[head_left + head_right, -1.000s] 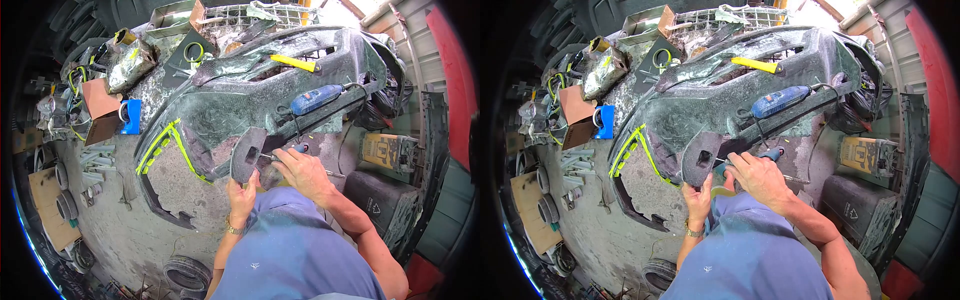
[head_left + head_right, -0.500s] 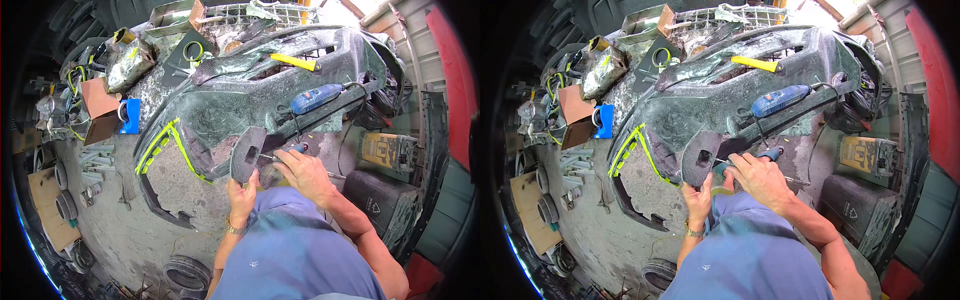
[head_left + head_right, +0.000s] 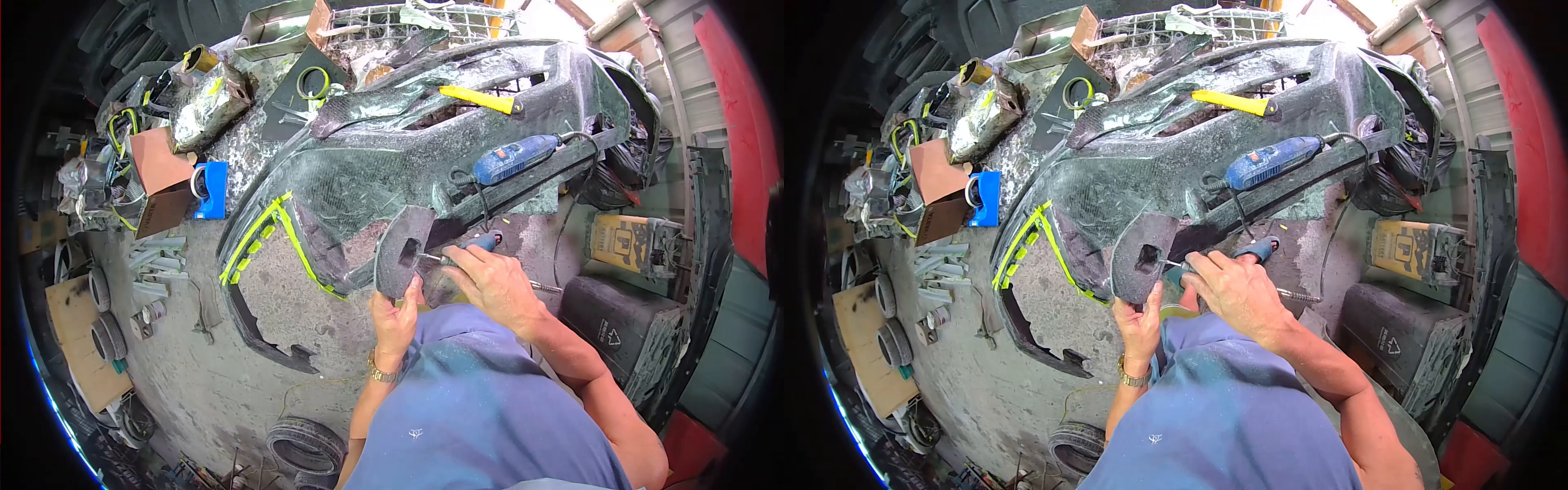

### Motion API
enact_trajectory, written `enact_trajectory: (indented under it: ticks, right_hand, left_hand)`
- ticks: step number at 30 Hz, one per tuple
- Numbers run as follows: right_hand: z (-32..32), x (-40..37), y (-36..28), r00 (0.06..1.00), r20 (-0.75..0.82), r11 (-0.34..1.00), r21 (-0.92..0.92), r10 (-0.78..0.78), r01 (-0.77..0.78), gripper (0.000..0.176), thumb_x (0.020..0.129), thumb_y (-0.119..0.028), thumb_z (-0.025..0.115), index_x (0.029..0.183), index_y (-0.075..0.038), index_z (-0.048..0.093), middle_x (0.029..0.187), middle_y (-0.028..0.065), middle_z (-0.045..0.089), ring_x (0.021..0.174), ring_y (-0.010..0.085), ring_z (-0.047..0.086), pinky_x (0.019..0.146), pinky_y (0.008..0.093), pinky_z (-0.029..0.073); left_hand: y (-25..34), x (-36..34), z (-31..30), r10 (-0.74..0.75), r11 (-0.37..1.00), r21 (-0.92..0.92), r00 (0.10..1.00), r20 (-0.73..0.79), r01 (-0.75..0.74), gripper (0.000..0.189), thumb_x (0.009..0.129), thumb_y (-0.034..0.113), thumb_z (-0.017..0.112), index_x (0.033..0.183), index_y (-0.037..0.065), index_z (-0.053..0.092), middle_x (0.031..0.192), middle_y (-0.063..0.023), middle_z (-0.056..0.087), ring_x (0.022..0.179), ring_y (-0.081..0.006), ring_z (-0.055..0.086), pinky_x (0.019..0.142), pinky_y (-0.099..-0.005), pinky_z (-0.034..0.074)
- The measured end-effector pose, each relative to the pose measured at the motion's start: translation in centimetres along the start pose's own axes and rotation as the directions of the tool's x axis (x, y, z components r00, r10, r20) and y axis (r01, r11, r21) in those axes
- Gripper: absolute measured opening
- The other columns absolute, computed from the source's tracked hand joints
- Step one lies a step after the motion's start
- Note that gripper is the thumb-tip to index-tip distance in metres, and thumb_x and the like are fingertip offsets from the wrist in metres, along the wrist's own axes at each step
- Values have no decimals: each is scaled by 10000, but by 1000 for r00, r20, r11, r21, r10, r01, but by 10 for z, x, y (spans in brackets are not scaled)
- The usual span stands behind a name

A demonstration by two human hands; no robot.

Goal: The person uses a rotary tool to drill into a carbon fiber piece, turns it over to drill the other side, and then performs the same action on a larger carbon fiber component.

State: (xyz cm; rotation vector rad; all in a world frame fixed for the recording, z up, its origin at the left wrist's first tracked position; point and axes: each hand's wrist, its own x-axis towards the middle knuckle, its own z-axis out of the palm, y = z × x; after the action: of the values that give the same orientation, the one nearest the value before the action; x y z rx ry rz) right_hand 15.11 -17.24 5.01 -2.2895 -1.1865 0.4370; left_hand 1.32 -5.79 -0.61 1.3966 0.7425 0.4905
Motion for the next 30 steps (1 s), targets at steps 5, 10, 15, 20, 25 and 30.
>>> enact_trajectory:
  ticks: [5, 10, 15, 20, 25, 30]
  right_hand:
    - [0, 0, -1, 1000, -3, 1000, -3, -20, 20, 256, 877, -241, 647, 1045, -58, 587, 796, 80, 588, 677, 281, 635, 537, 375, 522]
    - [-1, -2, -3, 1000, 5, 999, 15, -31, 31, 261, 879, -234, 645, 1064, -59, 588, 815, 86, 589, 689, 283, 635, 540, 383, 521]
    - [0, -1, -2, 1000, 25, 999, 51, 0, -1, 268, 884, -231, 642, 1077, -52, 591, 814, 95, 593, 687, 310, 637, 556, 402, 519]
    - [-1, 4, 1, 1000, -13, 999, 44, 22, -21, 265, 888, -231, 640, 1081, -53, 599, 822, 102, 610, 668, 325, 640, 566, 402, 518]
    - [1, 2, 3, 1000, -12, 1000, 30, 3, -3, 267, 890, -228, 639, 1091, -57, 603, 827, 109, 618, 657, 327, 639, 569, 405, 520]
    - [2, 1, 3, 1000, -4, 999, 35, 2, -2, 267, 891, -232, 637, 1090, -56, 612, 824, 111, 618, 657, 331, 639, 579, 405, 517]
  left_hand:
    - [0, 0, -1, -11, 998, 60, 1000, 18, 10, 209, 882, 33, 679, 1072, 6, 595, 980, -49, 662, 862, -106, 593, 785, -273, 475]
    - [0, 0, -1, -12, 998, 55, 1000, 10, 11, 205, 881, 34, 681, 1065, 6, 596, 967, -49, 666, 848, -107, 597, 774, -272, 478]
    - [0, 0, -1, 0, 999, 40, 1000, 1, -1, 199, 877, 29, 685, 1055, 4, 600, 961, -52, 671, 837, -104, 599, 759, -269, 481]
    - [3, 2, 2, 40, 998, 46, 999, -17, -39, 127, 885, 19, 663, 999, 0, 609, 855, -45, 664, 722, -94, 589, 646, -257, 472]
    - [2, 0, 0, -23, 1000, 14, 1000, -16, 24, 184, 873, 21, 686, 1038, 3, 607, 966, -56, 680, 845, -98, 604, 768, -265, 483]
    - [-1, 1, -1, 12, 999, 41, 1000, -6, -12, 184, 875, 22, 684, 1040, 2, 607, 962, -56, 683, 840, -97, 604, 767, -268, 485]
